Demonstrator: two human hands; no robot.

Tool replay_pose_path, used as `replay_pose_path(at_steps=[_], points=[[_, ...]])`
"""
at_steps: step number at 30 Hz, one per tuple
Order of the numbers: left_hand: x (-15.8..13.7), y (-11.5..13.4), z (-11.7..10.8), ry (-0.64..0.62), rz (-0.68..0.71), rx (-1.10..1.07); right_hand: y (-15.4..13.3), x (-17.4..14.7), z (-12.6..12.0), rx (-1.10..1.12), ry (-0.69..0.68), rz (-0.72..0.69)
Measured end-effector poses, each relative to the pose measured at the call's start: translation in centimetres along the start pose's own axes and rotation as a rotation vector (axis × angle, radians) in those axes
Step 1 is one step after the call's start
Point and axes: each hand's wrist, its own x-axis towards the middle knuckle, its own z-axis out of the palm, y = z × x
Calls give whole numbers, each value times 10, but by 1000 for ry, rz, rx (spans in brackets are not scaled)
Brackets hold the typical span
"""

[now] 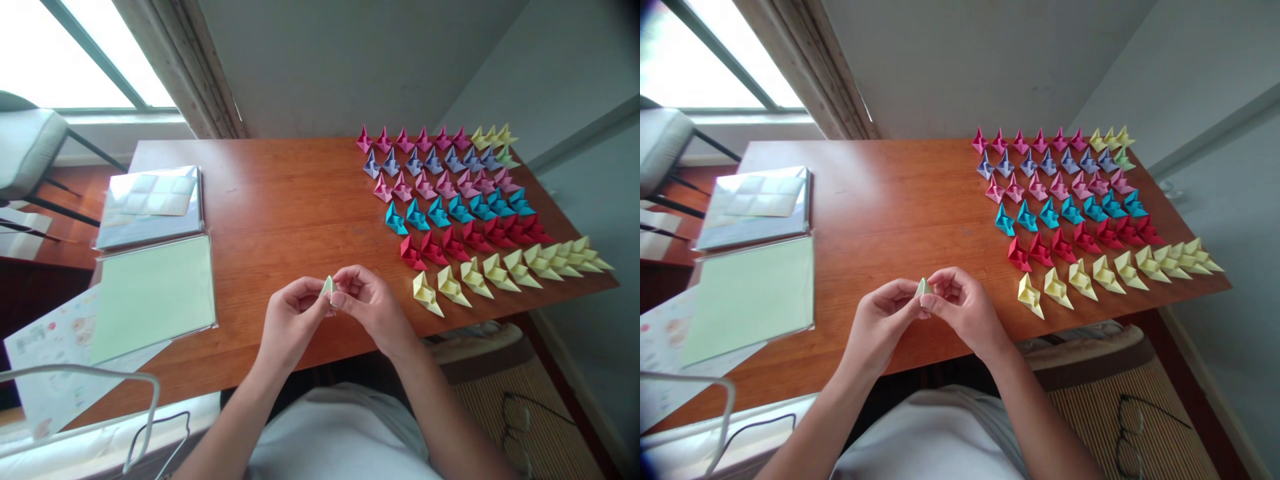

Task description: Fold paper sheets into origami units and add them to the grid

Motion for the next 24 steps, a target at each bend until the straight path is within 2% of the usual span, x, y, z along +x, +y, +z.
replay_pose_path(at_steps=[4, 13, 20, 24], points=[[-2, 1, 2, -6, -3, 10, 0, -1, 2, -80, 51, -13], [-1, 8, -9, -172, -79, -27, -6, -2, 2, -155, 80, 7], [-2, 9, -8, -147, -45, 3, -5, -2, 0, -91, 95, -23], [-2, 5, -6, -70, -1, 48, -4, -5, -5, -194, 121, -71]])
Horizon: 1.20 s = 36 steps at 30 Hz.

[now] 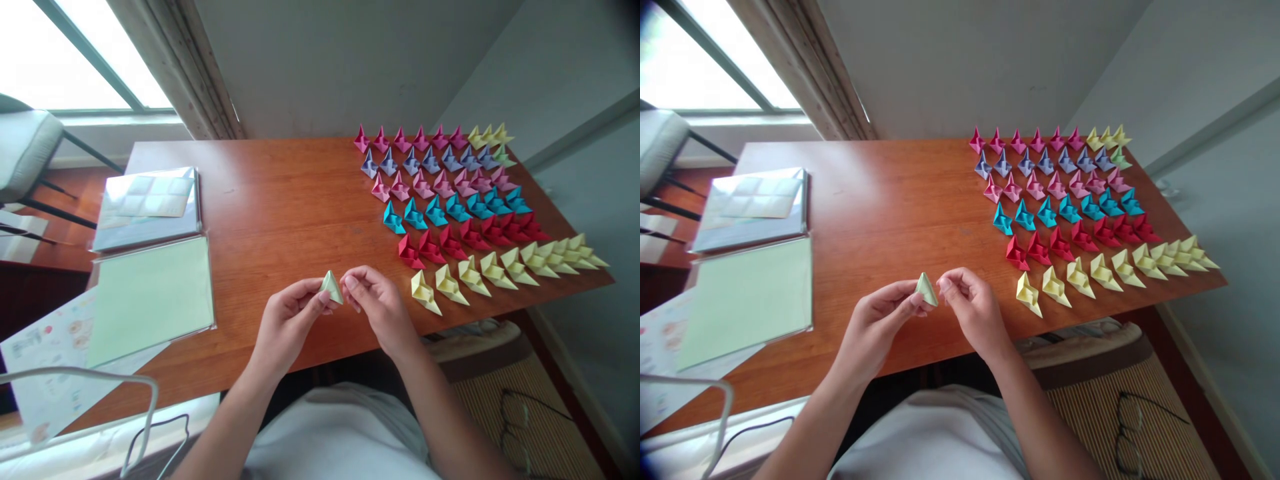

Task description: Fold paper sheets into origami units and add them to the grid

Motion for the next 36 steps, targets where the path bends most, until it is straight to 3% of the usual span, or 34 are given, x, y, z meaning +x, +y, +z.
replay_pose_path(at_steps=[7, 16, 21, 27, 30, 36], points=[[0, -3, 5, 112, 6, 28, -8, -8, -1, -284, -126, -67], [-1, 0, 4, 94, 42, 137, -13, -7, 0, -533, -130, -240], [-2, -4, 3, 101, 45, 154, -11, -7, -1, -522, -104, -239], [-2, -1, 3, 108, -3, 152, -5, -3, -5, -297, -131, -89], [-2, 0, 4, 111, -12, 155, -3, -2, -3, -255, -48, -97], [-3, -3, 6, 87, -14, 138, -1, -2, 7, -222, -34, -103]])
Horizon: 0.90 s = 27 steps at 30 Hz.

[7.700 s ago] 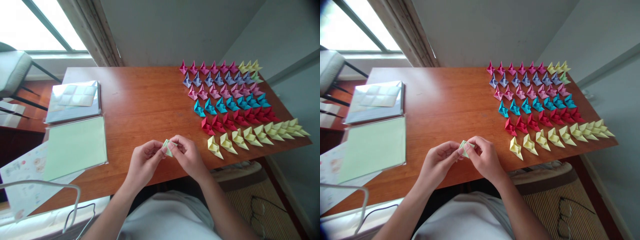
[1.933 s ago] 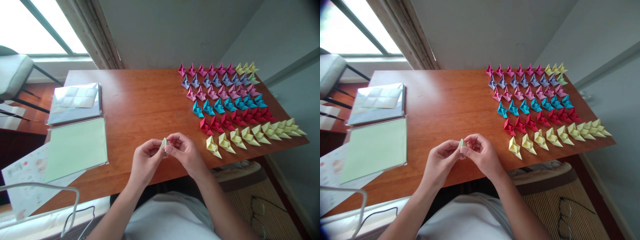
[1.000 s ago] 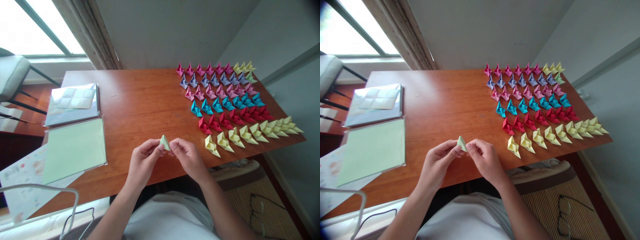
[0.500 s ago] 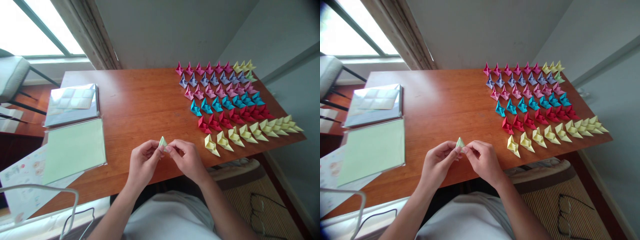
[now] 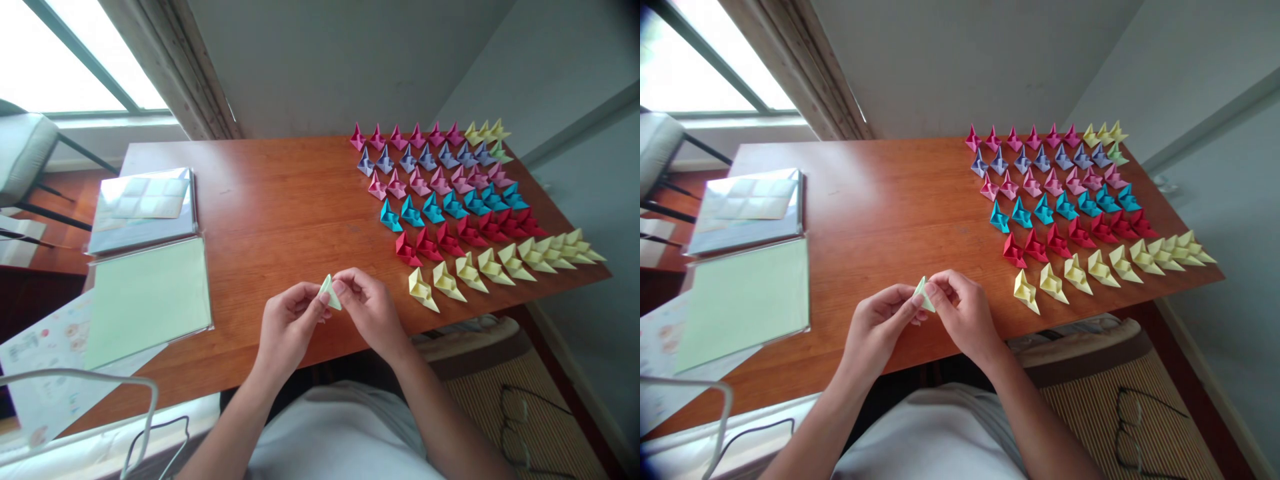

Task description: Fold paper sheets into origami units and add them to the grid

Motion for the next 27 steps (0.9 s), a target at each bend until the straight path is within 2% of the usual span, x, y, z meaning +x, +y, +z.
replay_pose_path(at_steps=[5, 10, 15, 19, 23, 27], points=[[-2, -1, 1, -29, 3, -16, -2, 1, 1, -49, -13, -20], [-3, -5, 4, -35, 3, -19, -5, -1, 2, -115, 37, -53], [-2, -8, 5, -37, 12, 3, -1, -2, 6, 21, 76, -5], [-3, -8, 2, -32, 20, 36, 0, 0, 5, 114, 7, 47], [-4, -6, 1, -46, 21, 56, -5, 3, -2, 80, -93, 8], [-5, -2, 1, -51, 20, 61, -8, 5, -7, 18, -108, -28]])
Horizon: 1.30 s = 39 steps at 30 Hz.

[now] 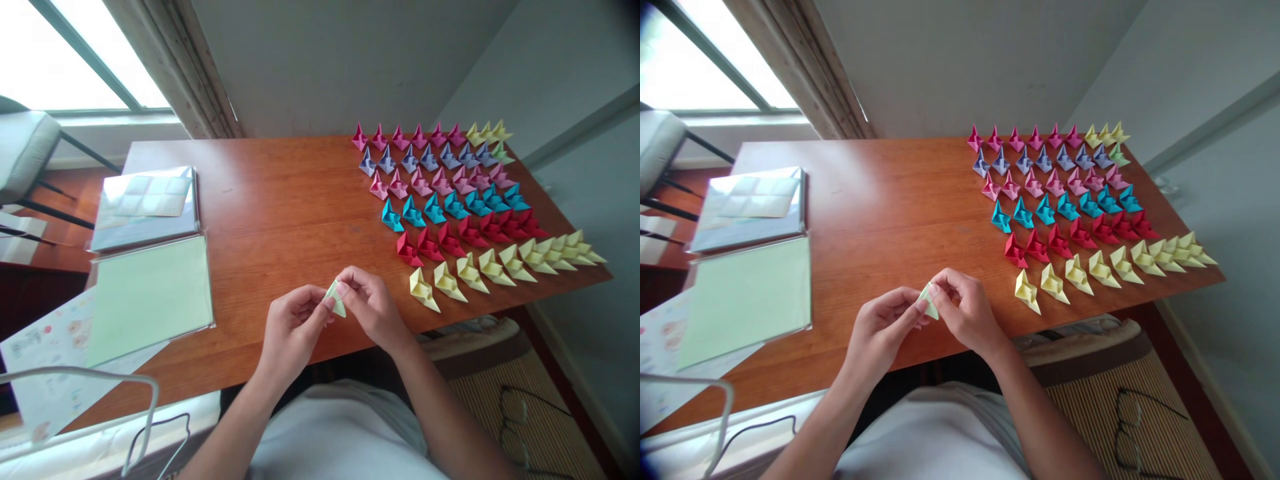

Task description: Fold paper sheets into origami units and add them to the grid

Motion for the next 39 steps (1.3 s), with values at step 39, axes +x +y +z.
replay_pose_path(at_steps=[39], points=[[4, -3, -7, 63, 36, -133, -1, -5, 4, -168, -84, -72]])
